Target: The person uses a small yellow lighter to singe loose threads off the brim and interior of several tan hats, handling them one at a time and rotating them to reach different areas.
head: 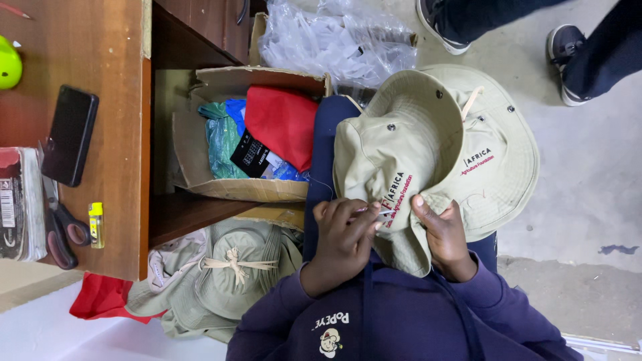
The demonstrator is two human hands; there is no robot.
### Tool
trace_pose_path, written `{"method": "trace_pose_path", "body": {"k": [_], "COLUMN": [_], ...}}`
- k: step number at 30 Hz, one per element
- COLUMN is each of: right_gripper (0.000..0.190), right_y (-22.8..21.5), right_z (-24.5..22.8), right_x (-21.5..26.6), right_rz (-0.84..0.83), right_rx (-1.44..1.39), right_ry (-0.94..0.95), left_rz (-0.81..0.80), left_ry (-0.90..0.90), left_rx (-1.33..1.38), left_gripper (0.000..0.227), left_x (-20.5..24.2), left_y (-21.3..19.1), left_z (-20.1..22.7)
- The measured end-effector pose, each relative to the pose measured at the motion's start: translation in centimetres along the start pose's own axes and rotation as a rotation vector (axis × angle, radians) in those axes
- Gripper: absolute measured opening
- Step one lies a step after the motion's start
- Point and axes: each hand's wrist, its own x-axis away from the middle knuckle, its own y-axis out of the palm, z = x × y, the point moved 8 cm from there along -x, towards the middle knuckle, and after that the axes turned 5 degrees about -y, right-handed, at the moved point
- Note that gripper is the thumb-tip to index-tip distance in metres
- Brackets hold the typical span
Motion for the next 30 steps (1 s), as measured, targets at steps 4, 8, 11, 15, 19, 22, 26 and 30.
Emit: {"method": "trace_pose_path", "body": {"k": [4, 8, 11, 15, 19, 22, 26, 30], "right_gripper": [0.018, 0.018, 0.018, 0.018, 0.018, 0.019, 0.019, 0.018], "right_y": [2.4, 3.4, 0.9, 0.7, 2.5, 1.9, 2.9, 2.9], "right_z": [-2.3, -3.2, -0.7, -0.5, -2.2, -1.5, -2.6, -2.2], "right_x": [0.3, 0.6, 0.4, 0.4, 0.6, 0.7, 0.6, 0.7], "right_rz": [0.014, 0.025, 0.019, 0.013, 0.024, 0.034, 0.025, -0.002], "right_rx": [-0.011, -0.010, 0.007, 0.008, -0.023, -0.037, -0.033, -0.039], "right_ry": [-0.004, -0.009, 0.000, 0.000, 0.001, 0.005, 0.001, 0.001], "left_rz": [-0.028, -0.064, -0.066, -0.044, 0.005, 0.014, -0.001, 0.013], "left_ry": [0.047, 0.017, -0.008, -0.026, -0.009, -0.007, -0.010, 0.006], "left_rx": [-0.078, 0.122, 0.215, 0.265, 0.166, 0.154, 0.139, 0.189], "left_gripper": [0.026, 0.026, 0.027, 0.028, 0.029, 0.030, 0.030, 0.029], "left_x": [-0.3, -0.8, -1.0, -1.1, -0.8, -0.6, -0.4, -0.5], "left_y": [0.0, 0.3, 0.4, 0.1, -0.5, -0.7, -0.3, 0.2], "left_z": [0.0, -0.8, -0.7, -0.6, -0.5, -0.4, -0.5, -0.4]}}
